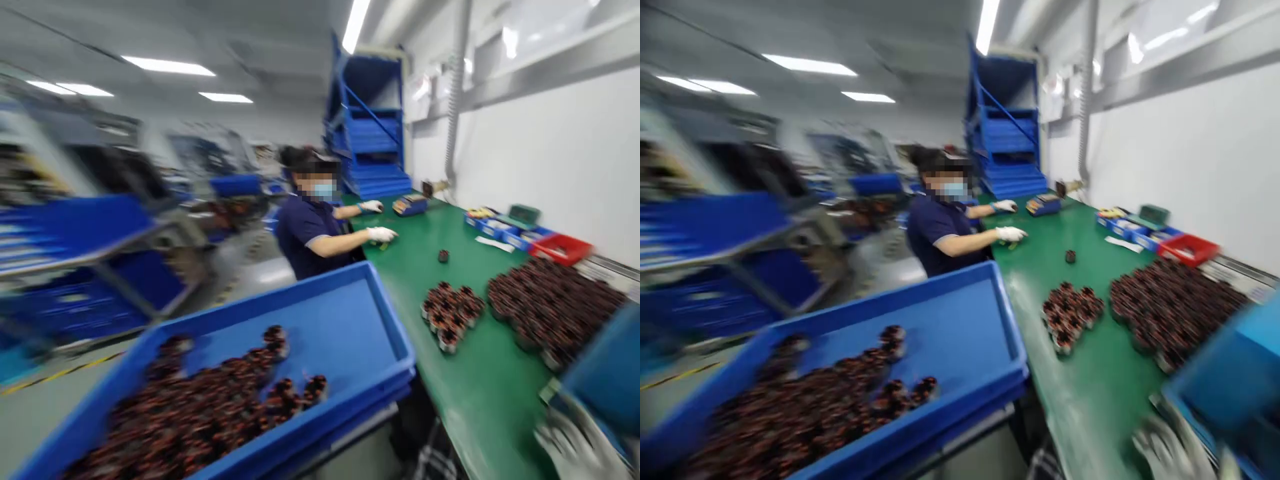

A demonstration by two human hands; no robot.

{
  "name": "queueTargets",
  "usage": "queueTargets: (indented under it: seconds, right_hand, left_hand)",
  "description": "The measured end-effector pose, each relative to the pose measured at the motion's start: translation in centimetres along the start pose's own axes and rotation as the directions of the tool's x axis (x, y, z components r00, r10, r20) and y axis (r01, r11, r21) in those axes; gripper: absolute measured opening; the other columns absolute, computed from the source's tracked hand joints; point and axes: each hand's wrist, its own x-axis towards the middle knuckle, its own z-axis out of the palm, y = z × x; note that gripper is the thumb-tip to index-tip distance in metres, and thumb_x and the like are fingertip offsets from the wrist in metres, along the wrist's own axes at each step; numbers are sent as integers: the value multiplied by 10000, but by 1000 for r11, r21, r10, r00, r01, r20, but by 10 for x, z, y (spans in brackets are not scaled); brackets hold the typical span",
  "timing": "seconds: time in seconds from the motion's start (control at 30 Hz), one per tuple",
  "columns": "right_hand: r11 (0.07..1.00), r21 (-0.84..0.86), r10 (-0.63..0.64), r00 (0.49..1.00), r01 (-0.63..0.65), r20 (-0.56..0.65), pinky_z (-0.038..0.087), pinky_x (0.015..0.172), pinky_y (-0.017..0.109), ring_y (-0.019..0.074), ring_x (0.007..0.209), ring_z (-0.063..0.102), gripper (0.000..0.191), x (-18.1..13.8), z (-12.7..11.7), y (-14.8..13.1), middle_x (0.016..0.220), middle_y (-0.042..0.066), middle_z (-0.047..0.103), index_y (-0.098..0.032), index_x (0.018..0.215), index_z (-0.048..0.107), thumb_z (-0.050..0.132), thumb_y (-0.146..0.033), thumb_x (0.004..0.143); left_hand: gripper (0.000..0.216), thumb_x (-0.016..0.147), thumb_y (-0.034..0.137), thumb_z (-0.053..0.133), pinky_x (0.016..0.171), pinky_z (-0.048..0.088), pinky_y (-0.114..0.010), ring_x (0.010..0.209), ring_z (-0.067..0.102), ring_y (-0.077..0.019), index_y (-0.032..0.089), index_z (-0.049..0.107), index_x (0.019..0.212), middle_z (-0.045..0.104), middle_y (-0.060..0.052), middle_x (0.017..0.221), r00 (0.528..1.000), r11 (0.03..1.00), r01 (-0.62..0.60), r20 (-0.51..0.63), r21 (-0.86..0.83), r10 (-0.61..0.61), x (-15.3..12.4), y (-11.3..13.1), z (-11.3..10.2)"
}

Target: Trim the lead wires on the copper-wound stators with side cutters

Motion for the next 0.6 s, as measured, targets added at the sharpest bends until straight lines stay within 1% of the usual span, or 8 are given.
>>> queueTargets:
  seconds: [0.07, 0.1, 0.13, 0.17, 0.23, 0.33, 0.43, 0.6]
  right_hand:
    - [986, 123, 115, 993, -110, -34, 509, 801, 415, 206, 944, 605, 378, 4, -3, 3, 1096, 68, 617, -207, 1130, 562, 409, -482, 921]
    - [946, 274, 189, 981, -170, -44, 517, 794, 358, 163, 918, 615, 462, 5, -4, 5, 1023, 37, 642, -243, 1109, 573, 227, -507, 952]
    - [604, 752, 352, 935, -263, 45, 490, 844, 369, 172, 910, 612, 508, 7, -5, 6, 945, 42, 654, -239, 1009, 625, 272, -590, 906]
    - [485, 834, 388, 919, -265, 67, 501, 813, 354, 159, 847, 624, 521, 8, -5, 7, 870, 23, 659, -258, 943, 640, 258, -609, 895]
    - [317, 920, 429, 900, -231, 77, 506, 763, 322, 143, 747, 623, 469, 9, -2, 5, 784, 9, 655, -254, 861, 656, 331, -591, 883]
    - [207, 958, 443, 892, -197, 88, 507, 682, 300, 136, 653, 606, 389, 10, 4, -1, 723, 1, 649, -229, 830, 661, 427, -537, 870]
    - [79, 983, 454, 884, -167, 114, 497, 638, 275, 126, 621, 597, 352, 8, 7, -7, 703, -1, 649, -206, 822, 662, 463, -493, 867]
    - [-53, 994, 480, 870, -98, 111, 486, 631, 230, 92, 587, 583, 307, 3, 6, -13, 685, -35, 647, -219, 770, 645, 493, -470, 859]
  left_hand:
    - [269, 843, 363, 585, 734, 526, -338, 862, 622, -176, 213, 585, 1066, 633, -47, 1015, 997, 996, -31, 74, -82, 37, 0, 3, 20]
    - [332, 805, 381, 624, 714, 525, -337, 782, 627, -164, 189, 587, 1073, 652, -31, 933, 995, 992, -31, 93, -119, 42, 0, 5, 27]
    - [397, 740, 389, 678, 689, 519, -313, 735, 623, -162, 203, 594, 1081, 659, -7, 871, 996, 989, -16, 81, -145, 28, -1, 6, 31]
    - [425, 714, 378, 690, 669, 510, -294, 713, 617, -161, 213, 595, 1094, 659, 3, 844, 997, 987, -9, 76, -163, 21, -1, 8, 33]
    - [431, 653, 356, 723, 620, 486, -251, 669, 600, -149, 241, 627, 1058, 655, 25, 803, 998, 982, -15, 62, -189, 27, -2, 10, 32]
    - [311, 636, 302, 723, 582, 456, -212, 633, 582, -129, 243, 676, 938, 659, 47, 752, 997, 976, -62, 29, -209, 69, -2, 18, 28]
    - [113, 741, 227, 599, 672, 446, -241, 708, 593, -150, 211, 674, 823, 673, 22, 762, 993, 979, -99, -78, -181, 86, -4, 24, 31]
    - [192, 806, 167, 436, 679, 429, -303, 706, 595, -197, 179, 623, 766, 650, -46, 738, 968, 988, -131, -223, -76, 111, -11, 21, 48]
